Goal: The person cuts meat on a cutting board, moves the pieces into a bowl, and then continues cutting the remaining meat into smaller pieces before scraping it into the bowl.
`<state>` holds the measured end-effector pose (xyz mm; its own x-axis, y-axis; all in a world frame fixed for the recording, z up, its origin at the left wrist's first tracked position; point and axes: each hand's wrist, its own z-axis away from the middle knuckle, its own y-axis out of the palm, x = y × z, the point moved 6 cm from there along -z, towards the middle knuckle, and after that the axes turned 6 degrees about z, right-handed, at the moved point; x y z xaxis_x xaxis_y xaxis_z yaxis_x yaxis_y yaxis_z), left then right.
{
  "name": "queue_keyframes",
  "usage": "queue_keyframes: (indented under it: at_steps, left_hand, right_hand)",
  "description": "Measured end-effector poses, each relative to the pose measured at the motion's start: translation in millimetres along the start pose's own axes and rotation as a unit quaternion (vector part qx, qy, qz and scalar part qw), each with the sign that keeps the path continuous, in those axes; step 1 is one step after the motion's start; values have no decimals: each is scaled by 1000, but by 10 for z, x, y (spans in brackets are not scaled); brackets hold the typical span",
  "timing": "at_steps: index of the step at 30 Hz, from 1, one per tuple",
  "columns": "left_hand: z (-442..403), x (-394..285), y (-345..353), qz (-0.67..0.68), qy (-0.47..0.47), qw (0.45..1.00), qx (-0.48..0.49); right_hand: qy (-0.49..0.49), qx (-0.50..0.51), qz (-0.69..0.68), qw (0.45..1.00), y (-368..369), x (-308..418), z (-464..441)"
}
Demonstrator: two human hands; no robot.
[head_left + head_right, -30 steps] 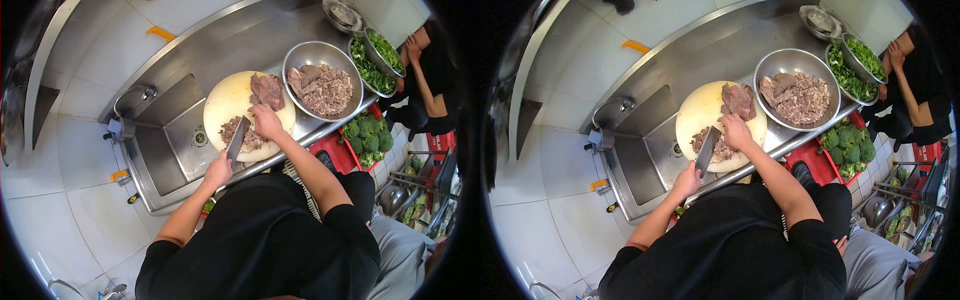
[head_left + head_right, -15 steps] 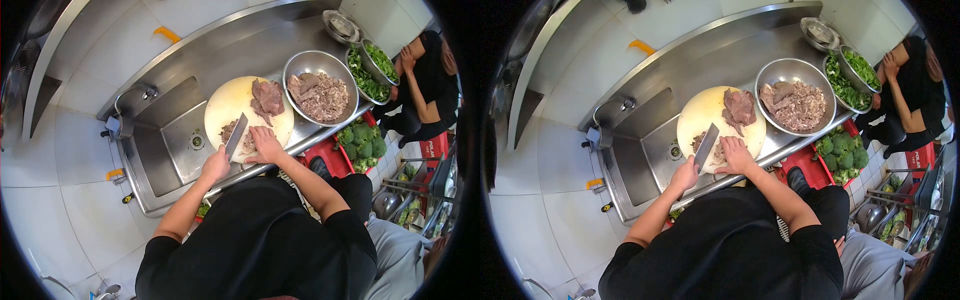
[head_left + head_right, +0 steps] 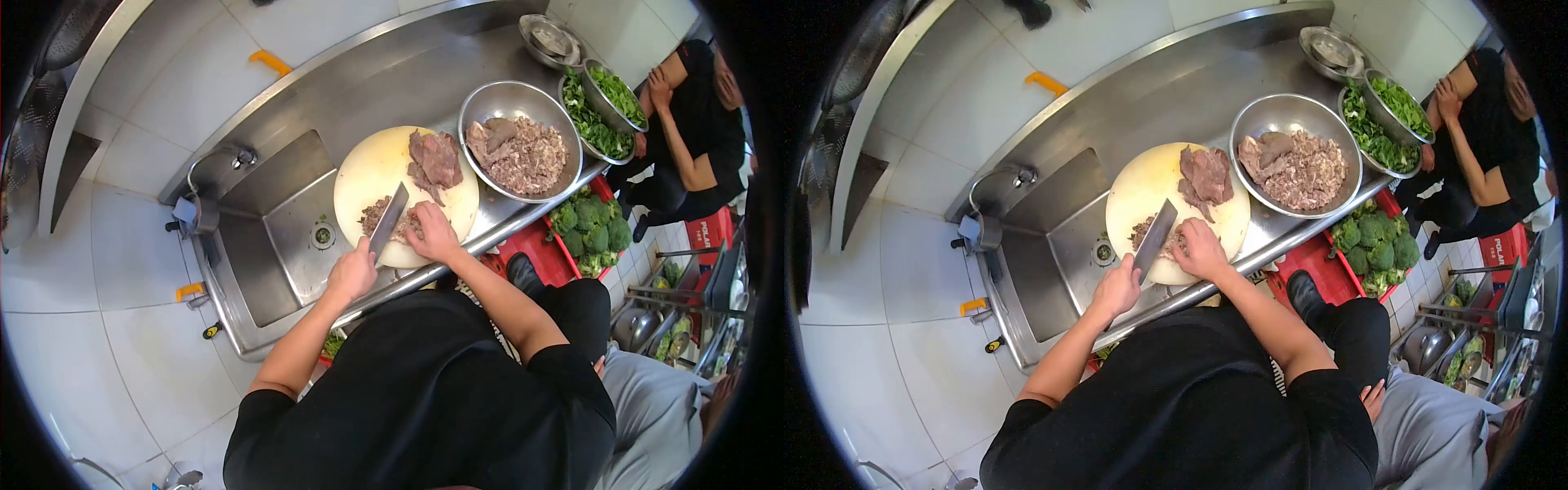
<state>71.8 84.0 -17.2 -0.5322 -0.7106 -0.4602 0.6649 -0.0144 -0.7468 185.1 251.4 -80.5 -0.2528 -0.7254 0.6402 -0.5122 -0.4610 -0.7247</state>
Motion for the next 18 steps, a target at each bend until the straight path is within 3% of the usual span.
queue_keyframes:
  at_steps: [4, 18]
  left_hand:
    - [5, -90, 59, -10, 7, 1000, 6]
    - [-200, -94, 213, -57, 26, 997, 52]
  right_hand:
    - [14, 42, -17, 999, 91, -38, -50]
    - [-18, 12, 1, 1000, 132, -104, -21]
